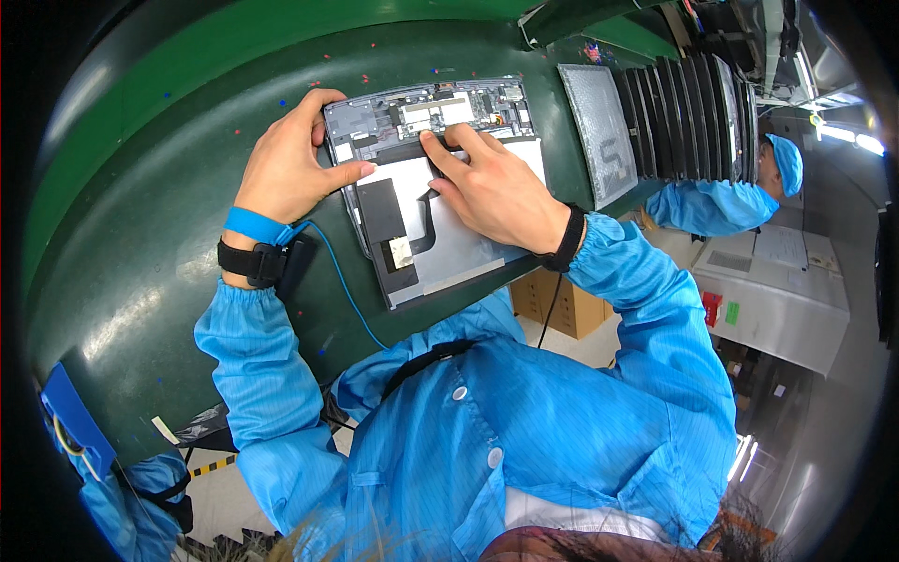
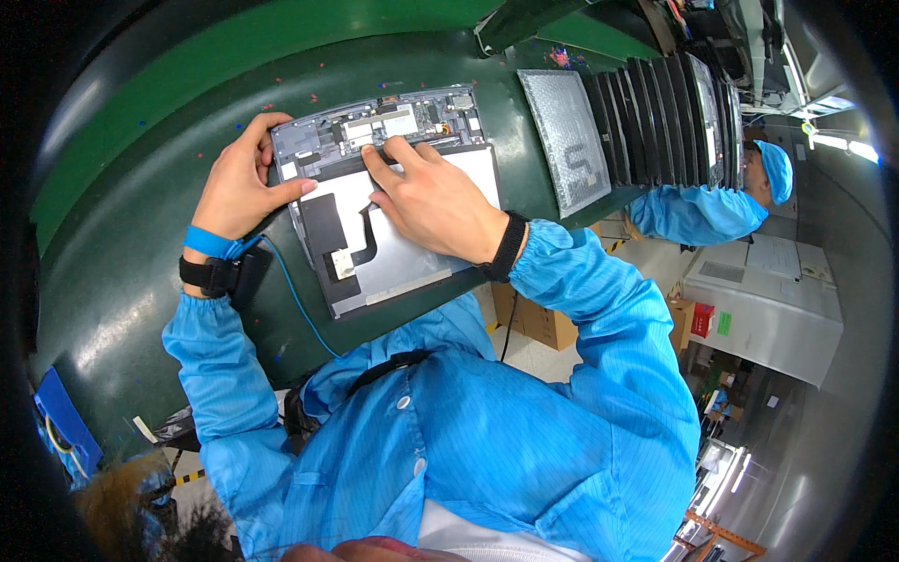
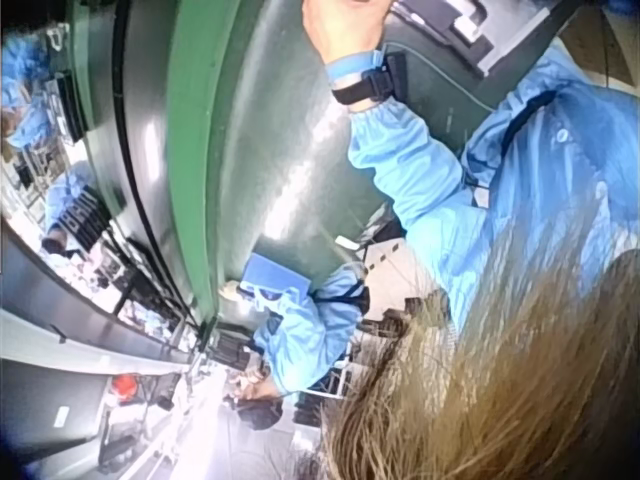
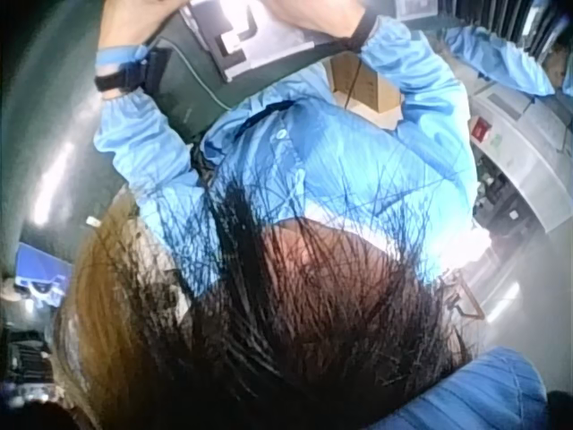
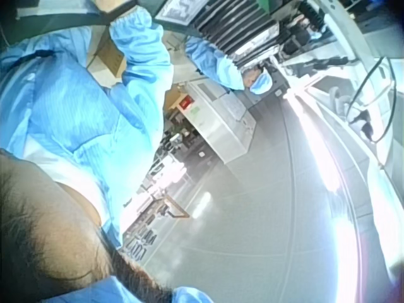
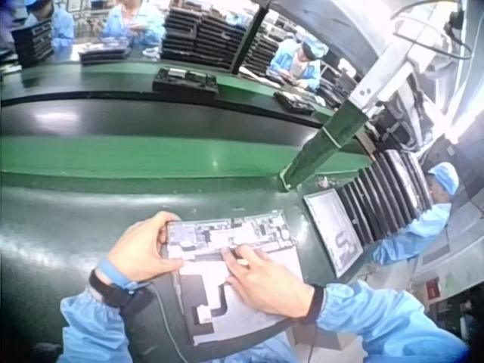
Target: Assembling electronic components onto a flat screen panel and preparing it for packaging on a factory production line.
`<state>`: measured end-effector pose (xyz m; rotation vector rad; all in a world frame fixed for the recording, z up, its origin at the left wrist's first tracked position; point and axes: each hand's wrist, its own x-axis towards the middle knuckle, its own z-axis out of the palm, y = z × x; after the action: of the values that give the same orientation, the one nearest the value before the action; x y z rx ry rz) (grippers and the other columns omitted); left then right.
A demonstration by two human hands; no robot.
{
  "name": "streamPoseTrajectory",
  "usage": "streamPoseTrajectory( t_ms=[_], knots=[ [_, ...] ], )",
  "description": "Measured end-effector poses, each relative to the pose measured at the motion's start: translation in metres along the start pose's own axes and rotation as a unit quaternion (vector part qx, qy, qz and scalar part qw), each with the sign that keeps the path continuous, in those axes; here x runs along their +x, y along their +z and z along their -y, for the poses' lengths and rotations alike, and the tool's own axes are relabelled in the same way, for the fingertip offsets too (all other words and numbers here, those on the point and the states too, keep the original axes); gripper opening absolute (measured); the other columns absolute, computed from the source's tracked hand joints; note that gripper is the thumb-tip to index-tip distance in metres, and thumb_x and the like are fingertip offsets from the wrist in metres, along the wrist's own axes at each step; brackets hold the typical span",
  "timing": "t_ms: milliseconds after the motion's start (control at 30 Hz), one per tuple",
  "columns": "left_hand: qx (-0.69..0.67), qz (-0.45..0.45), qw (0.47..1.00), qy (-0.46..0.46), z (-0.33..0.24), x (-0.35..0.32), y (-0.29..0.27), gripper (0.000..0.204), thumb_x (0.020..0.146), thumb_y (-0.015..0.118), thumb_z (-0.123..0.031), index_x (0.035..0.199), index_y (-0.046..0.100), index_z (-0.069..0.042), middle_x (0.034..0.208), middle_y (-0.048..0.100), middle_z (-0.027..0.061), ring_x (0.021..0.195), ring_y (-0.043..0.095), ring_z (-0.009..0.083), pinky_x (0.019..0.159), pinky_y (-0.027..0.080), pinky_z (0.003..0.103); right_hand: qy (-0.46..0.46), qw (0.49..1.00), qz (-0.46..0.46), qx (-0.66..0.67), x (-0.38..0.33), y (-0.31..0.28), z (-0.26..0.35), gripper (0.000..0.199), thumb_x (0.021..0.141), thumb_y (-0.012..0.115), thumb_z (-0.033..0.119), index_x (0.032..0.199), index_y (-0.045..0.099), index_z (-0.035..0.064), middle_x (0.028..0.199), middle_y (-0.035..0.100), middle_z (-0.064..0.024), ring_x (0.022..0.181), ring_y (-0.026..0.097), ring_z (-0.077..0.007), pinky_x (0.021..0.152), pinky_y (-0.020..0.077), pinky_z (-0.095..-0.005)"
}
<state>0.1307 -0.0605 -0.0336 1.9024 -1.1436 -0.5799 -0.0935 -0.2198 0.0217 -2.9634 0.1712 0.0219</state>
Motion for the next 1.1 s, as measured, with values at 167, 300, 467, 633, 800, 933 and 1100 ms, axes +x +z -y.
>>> streamPoseTrajectory(
  t_ms=[167, 300, 467, 633, 800, 933, 1100],
  knots=[
    [-0.011, 0.008, 1.0, 0.005, 0.001, 0.002, 0.002, 0.077, 0.069, 0.097, -0.026, 0.135, 0.062, -0.008, 0.087, 0.051, 0.0036, 0.078, 0.055, 0.0197, 0.071, 0.049, 0.035, 0.013, 1.0, 0.002, 0.005, -0.003, 0.002, -0.001, 0.054, 0.098, 0.072, 0.019, 0.147, 0.057, -0.0012, 0.125, 0.056, -0.017, 0.102, 0.066, -0.0369, 0.089, 0.0569, -0.0429],
    [-0.018, 0.009, 1.0, -0.005, -0.001, 0.0, 0.0, 0.076, 0.068, 0.097, -0.03, 0.133, 0.063, -0.009, 0.086, 0.053, 0.0053, 0.08, 0.057, 0.0237, 0.074, 0.051, 0.038, 0.027, 0.989, 0.036, 0.14, -0.002, -0.016, -0.01, 0.055, 0.097, 0.074, 0.016, 0.146, 0.057, -0.0007, 0.13, 0.057, -0.0183, 0.107, 0.067, -0.0378, 0.093, 0.0569, -0.0441],
    [-0.017, 0.01, 1.0, 0.001, 0.0, 0.001, 0.001, 0.077, 0.068, 0.098, -0.03, 0.134, 0.063, -0.008, 0.086, 0.053, 0.005, 0.08, 0.056, 0.0229, 0.073, 0.051, 0.038, -0.032, 0.993, -0.025, 0.108, -0.01, 0.001, -0.014, 0.054, 0.095, 0.075, 0.013, 0.144, 0.058, -0.0009, 0.132, 0.058, -0.0181, 0.108, 0.068, -0.0384, 0.094, 0.0574, -0.0456],
    [-0.026, 0.007, 1.0, 0.004, 0.003, 0.002, 0.0, 0.077, 0.068, 0.098, -0.03, 0.134, 0.064, -0.008, 0.087, 0.053, 0.0048, 0.08, 0.056, 0.0226, 0.073, 0.051, 0.038, 0.055, 0.97, -0.075, 0.225, -0.001, 0.001, -0.006, 0.049, 0.093, 0.076, 0.009, 0.139, 0.059, -0.0009, 0.108, 0.067, -0.0169, 0.094, 0.07, -0.033, 0.082, 0.057, -0.0407],
    [-0.021, 0.009, 1.0, -0.009, 0.001, 0.001, 0.0, 0.076, 0.069, 0.098, -0.031, 0.133, 0.064, -0.009, 0.087, 0.053, 0.0048, 0.08, 0.056, 0.0228, 0.073, 0.051, 0.038, 0.153, 0.922, -0.056, 0.352, 0.009, 0.001, -0.01, 0.045, 0.094, 0.075, 0.002, 0.136, 0.058, 0.0001, 0.085, 0.071, -0.008, 0.066, 0.065, -0.0168, 0.065, 0.0532, -0.0316],
    [-0.026, 0.003, 1.0, 0.001, 0.002, 0.0, 0.001, 0.076, 0.069, 0.097, -0.031, 0.133, 0.064, -0.008, 0.086, 0.053, 0.005, 0.079, 0.056, 0.023, 0.072, 0.051, 0.038, 0.23, 0.82, -0.013, 0.525, 0.012, 0.005, -0.015, 0.037, 0.097, 0.073, 0.001, 0.13, 0.057, -0.0001, 0.087, 0.074, -0.0066, 0.069, 0.066, -0.0108, 0.062, 0.0516, -0.0263],
    [-0.022, 0.006, 1.0, 0.013, 0.004, 0.001, 0.002, 0.077, 0.07, 0.097, -0.022, 0.136, 0.063, -0.006, 0.086, 0.047, -0.0008, 0.077, 0.049, 0.013, 0.069, 0.046, 0.03, 0.26, 0.779, 0.003, 0.571, 0.016, 0.008, -0.023, 0.03, 0.098, 0.071, 0.0, 0.125, 0.057, -0.0006, 0.087, 0.075, -0.0063, 0.073, 0.069, -0.0105, 0.062, 0.0516, -0.0243]
  ],
)
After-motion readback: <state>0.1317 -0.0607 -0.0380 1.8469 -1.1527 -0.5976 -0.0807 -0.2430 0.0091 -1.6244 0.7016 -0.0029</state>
